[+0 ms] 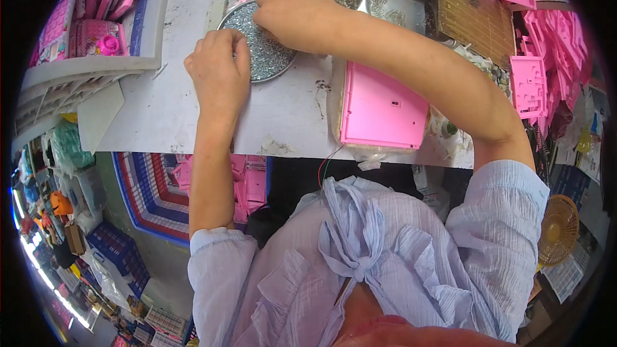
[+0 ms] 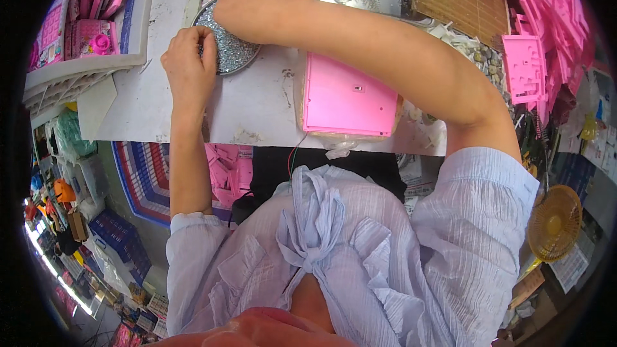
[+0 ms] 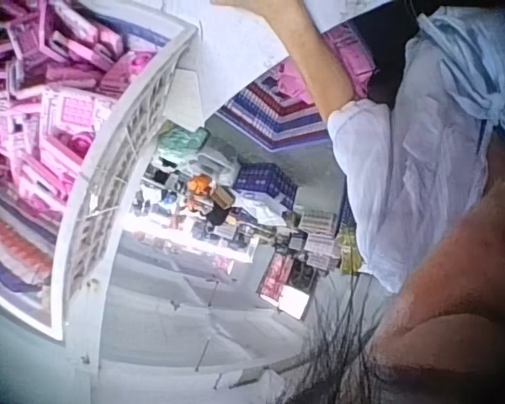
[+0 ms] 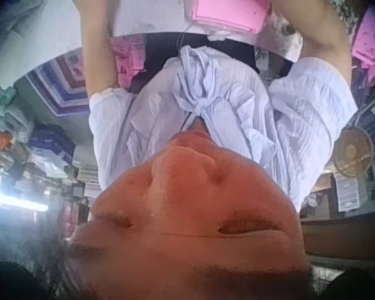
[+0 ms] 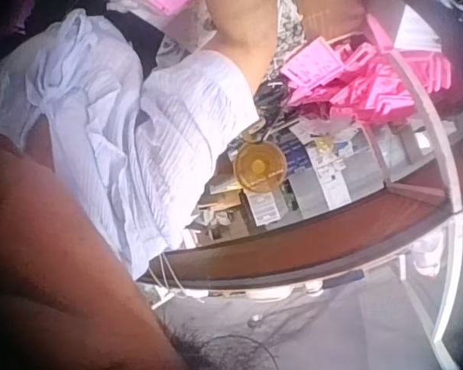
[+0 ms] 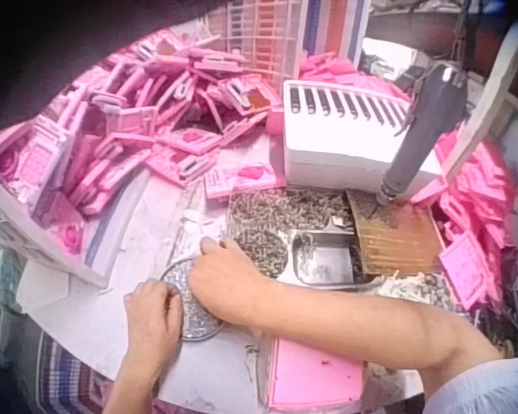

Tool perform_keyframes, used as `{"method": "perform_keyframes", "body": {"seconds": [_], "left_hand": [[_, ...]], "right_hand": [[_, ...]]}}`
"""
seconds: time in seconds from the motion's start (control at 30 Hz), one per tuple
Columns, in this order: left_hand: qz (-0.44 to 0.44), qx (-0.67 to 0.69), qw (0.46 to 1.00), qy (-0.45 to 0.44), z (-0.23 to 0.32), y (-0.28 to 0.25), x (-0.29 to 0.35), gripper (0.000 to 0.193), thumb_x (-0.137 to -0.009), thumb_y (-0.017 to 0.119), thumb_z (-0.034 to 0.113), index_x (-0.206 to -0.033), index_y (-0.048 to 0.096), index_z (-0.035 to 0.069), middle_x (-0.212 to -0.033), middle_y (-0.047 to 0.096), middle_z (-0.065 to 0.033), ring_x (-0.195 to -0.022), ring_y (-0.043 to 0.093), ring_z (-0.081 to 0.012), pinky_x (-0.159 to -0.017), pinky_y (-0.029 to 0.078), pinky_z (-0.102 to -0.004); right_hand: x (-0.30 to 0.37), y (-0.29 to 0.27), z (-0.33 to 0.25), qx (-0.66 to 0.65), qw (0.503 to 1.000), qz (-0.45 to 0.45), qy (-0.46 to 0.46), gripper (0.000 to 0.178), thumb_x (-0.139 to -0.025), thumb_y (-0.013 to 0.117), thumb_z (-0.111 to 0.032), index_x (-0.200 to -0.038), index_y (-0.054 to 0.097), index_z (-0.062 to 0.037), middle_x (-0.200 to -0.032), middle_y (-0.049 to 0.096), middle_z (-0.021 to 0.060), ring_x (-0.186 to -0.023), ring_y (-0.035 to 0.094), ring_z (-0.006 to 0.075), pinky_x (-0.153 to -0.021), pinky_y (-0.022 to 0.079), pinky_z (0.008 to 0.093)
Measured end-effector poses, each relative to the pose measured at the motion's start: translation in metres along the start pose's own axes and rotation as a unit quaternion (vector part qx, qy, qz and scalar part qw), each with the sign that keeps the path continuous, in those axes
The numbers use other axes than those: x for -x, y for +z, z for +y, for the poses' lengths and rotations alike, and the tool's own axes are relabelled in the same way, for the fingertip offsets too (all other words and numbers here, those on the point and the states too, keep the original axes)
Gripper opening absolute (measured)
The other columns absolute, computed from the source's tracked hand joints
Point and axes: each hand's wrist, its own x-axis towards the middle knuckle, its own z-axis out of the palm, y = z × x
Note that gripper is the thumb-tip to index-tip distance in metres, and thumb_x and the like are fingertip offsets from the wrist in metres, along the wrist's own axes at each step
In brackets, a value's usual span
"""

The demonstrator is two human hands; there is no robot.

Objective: Assembling and soldering electronic components inside pink plastic enclosures.

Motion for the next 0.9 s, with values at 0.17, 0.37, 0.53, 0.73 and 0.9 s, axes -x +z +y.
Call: {"method": "perform_keyframes", "body": {"seconds": [0.17,0.37,0.53,0.73,0.9], "left_hand": [[0.003,-0.040,0.999,0.007,-0.001,0.004,-0.009,0.012,-0.096,0.061,0.019,-0.101,0.066,0.008,-0.092,0.069,-0.0084,-0.091,0.066,-0.0286,-0.079,0.043,-0.0470],[-0.049,-0.090,0.995,0.003,-0.004,0.004,-0.018,0.018,-0.096,0.059,0.022,-0.090,0.064,0.007,-0.087,0.067,-0.0098,-0.088,0.063,-0.0321,-0.079,0.041,-0.0502],[-0.021,-0.031,0.999,-0.007,-0.012,-0.007,-0.020,0.018,-0.094,0.063,0.023,-0.090,0.068,0.006,-0.084,0.070,-0.0119,-0.086,0.066,-0.0338,-0.078,0.044,-0.0495],[-0.009,0.148,0.985,-0.087,0.011,-0.009,-0.011,0.023,-0.100,0.062,0.019,-0.091,0.066,-0.002,-0.076,0.061,-0.0095,-0.071,0.055,-0.0157,-0.064,0.043,-0.0306],[-0.061,0.189,0.975,-0.096,0.026,-0.013,-0.006,0.025,-0.105,0.056,0.019,-0.090,0.059,-0.001,-0.075,0.052,-0.0041,-0.071,0.046,-0.0121,-0.067,0.041,-0.0268]], "right_hand": [[-0.004,0.007,0.013,0.011,0.996,0.081,0.032,0.019,-0.085,0.061,-0.018,-0.079,0.070,-0.0029,-0.083,0.070,0.0118,-0.094,0.063,0.0288,-0.083,0.048,0.0445],[0.061,-0.050,0.028,-0.067,0.986,0.074,0.132,0.024,-0.093,0.059,-0.023,-0.100,0.069,-0.0025,-0.099,0.071,0.0119,-0.097,0.060,0.0280,-0.088,0.046,0.0449],[0.173,-0.068,0.054,-0.201,0.947,0.126,0.216,0.021,-0.100,0.060,-0.023,-0.089,0.064,-0.0049,-0.084,0.062,0.0053,-0.088,0.055,0.0207,-0.082,0.045,0.0336],[0.218,-0.065,0.041,-0.560,0.747,0.161,0.321,0.028,-0.107,0.052,-0.024,-0.088,0.057,-0.0037,-0.084,0.054,-0.0006,-0.082,0.049,0.0123,-0.079,0.041,0.0282],[0.227,-0.062,0.042,-0.598,0.721,0.160,0.312,0.029,-0.109,0.045,-0.025,-0.089,0.050,-0.0045,-0.086,0.048,0.0009,-0.086,0.045,0.0125,-0.082,0.039,0.0278]]}}
